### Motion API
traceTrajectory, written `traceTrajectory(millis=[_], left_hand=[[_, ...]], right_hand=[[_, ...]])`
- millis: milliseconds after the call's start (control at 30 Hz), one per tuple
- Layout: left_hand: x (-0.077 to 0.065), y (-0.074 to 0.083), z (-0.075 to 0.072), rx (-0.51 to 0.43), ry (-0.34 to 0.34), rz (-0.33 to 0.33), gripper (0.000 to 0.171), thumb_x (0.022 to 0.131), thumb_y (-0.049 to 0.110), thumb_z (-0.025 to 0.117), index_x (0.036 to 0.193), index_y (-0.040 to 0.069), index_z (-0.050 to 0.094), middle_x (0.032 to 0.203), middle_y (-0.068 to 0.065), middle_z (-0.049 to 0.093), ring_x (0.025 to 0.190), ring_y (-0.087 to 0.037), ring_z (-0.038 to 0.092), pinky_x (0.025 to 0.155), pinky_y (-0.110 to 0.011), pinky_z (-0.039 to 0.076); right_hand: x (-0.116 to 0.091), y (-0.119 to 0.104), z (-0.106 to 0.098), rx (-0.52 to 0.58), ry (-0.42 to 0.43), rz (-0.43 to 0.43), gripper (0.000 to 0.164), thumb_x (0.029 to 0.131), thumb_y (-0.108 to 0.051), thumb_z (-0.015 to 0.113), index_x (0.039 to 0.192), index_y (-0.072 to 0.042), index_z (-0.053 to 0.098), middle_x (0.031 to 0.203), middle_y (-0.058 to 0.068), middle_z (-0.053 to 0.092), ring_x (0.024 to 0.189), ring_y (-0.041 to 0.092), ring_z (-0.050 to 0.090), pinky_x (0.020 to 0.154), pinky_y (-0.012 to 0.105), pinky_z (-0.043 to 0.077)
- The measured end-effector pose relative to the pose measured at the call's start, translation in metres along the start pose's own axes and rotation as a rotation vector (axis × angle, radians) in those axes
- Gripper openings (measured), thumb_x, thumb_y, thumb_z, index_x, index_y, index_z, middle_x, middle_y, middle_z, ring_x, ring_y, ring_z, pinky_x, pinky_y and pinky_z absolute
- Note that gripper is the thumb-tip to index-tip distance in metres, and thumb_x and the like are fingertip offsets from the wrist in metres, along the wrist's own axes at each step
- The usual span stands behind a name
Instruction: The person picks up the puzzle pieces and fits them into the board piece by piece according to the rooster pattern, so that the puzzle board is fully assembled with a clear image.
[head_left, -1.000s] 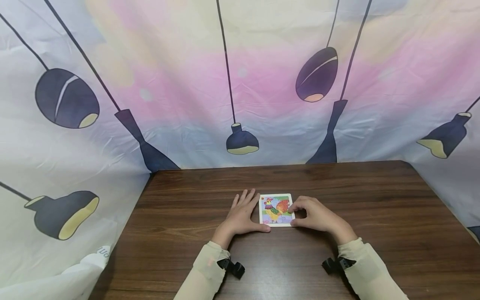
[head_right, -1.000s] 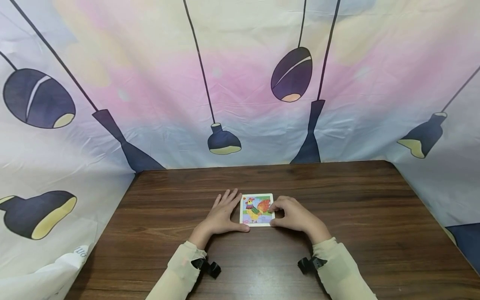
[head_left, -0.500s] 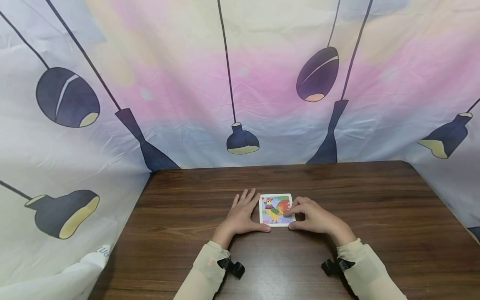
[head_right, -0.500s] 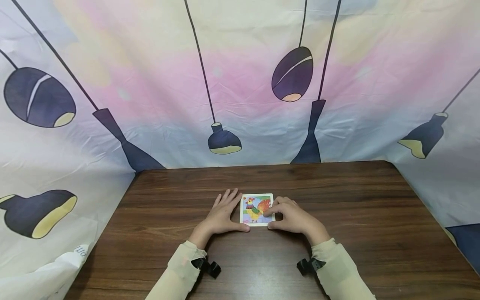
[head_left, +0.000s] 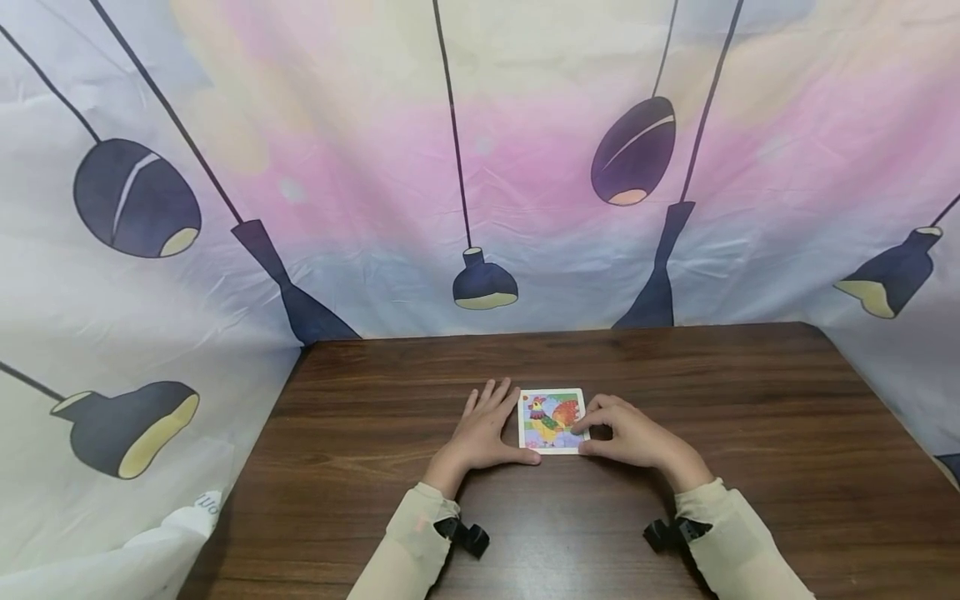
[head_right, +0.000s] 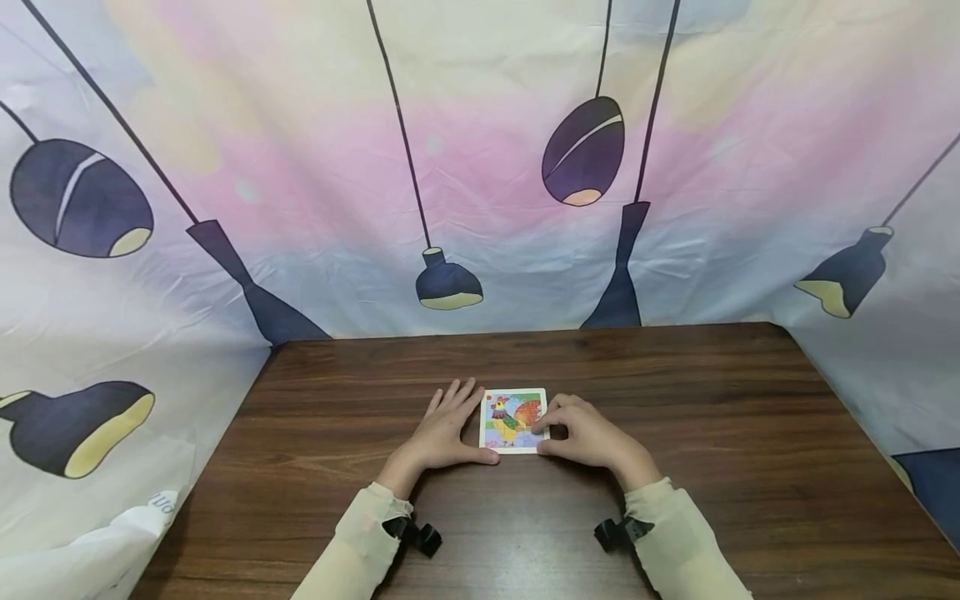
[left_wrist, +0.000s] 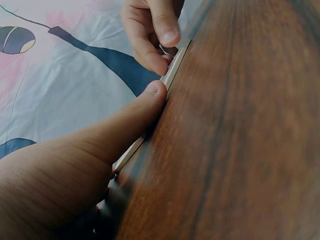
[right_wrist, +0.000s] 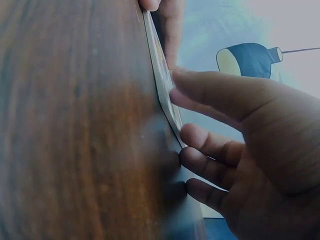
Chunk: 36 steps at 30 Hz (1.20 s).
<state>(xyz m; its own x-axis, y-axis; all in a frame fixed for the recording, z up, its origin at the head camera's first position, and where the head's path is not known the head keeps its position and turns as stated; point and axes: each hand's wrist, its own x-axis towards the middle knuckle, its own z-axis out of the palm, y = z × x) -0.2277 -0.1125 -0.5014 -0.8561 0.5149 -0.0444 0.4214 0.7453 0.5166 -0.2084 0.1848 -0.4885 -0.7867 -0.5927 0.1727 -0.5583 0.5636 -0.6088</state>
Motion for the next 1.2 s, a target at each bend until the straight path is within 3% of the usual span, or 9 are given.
traceTrajectory(millis=[200,333,433,567,733,1200], left_hand=[[0.001,0.002,0.0,-0.012,0.001,0.002,0.12,0.079,0.063,0.086,0.169,0.011,0.026,0.175,-0.013,0.015,0.163,-0.035,0.003,0.129,-0.059,0.002],[0.002,0.002,-0.003,-0.006,0.013,0.005,0.12,0.079,0.063,0.087,0.169,0.011,0.026,0.175,-0.013,0.016,0.163,-0.035,0.004,0.129,-0.059,0.002],[0.002,0.001,-0.001,-0.008,0.031,0.001,0.121,0.077,0.064,0.088,0.168,0.011,0.028,0.175,-0.013,0.018,0.163,-0.035,0.005,0.129,-0.059,0.003],[0.001,0.0,0.003,-0.048,0.063,-0.005,0.127,0.075,0.062,0.09,0.169,0.008,0.024,0.175,-0.014,0.02,0.162,-0.037,0.009,0.129,-0.06,0.005],[0.001,0.0,0.003,-0.093,0.082,-0.011,0.133,0.074,0.061,0.09,0.17,0.007,0.015,0.175,-0.012,0.02,0.162,-0.039,0.01,0.129,-0.061,0.004],[0.0,0.002,0.003,-0.101,0.078,-0.015,0.129,0.076,0.062,0.089,0.17,0.01,0.018,0.175,-0.011,0.02,0.162,-0.037,0.008,0.129,-0.06,0.002]], right_hand=[[-0.004,0.002,-0.002,0.002,0.024,0.058,0.036,0.094,-0.028,0.083,0.126,-0.014,0.078,0.107,-0.003,0.062,0.092,0.013,0.054,0.078,0.032,0.047],[-0.004,0.001,-0.006,-0.036,0.072,0.107,0.059,0.091,-0.036,0.086,0.141,-0.009,0.068,0.125,0.007,0.063,0.116,0.029,0.058,0.094,0.05,0.052],[-0.006,0.002,-0.007,-0.049,0.076,0.145,0.077,0.088,-0.043,0.087,0.149,-0.006,0.06,0.141,0.017,0.059,0.133,0.043,0.051,0.106,0.064,0.046],[-0.011,0.004,-0.004,-0.031,0.056,0.206,0.091,0.085,-0.049,0.088,0.155,-0.005,0.052,0.155,0.027,0.047,0.144,0.052,0.039,0.109,0.071,0.04],[-0.015,0.005,-0.004,-0.003,0.034,0.227,0.095,0.085,-0.052,0.087,0.157,-0.004,0.049,0.159,0.03,0.041,0.147,0.054,0.034,0.108,0.073,0.04],[-0.019,0.012,-0.001,0.016,0.047,0.212,0.089,0.087,-0.049,0.086,0.155,-0.003,0.052,0.16,0.028,0.041,0.148,0.053,0.032,0.109,0.073,0.038]])
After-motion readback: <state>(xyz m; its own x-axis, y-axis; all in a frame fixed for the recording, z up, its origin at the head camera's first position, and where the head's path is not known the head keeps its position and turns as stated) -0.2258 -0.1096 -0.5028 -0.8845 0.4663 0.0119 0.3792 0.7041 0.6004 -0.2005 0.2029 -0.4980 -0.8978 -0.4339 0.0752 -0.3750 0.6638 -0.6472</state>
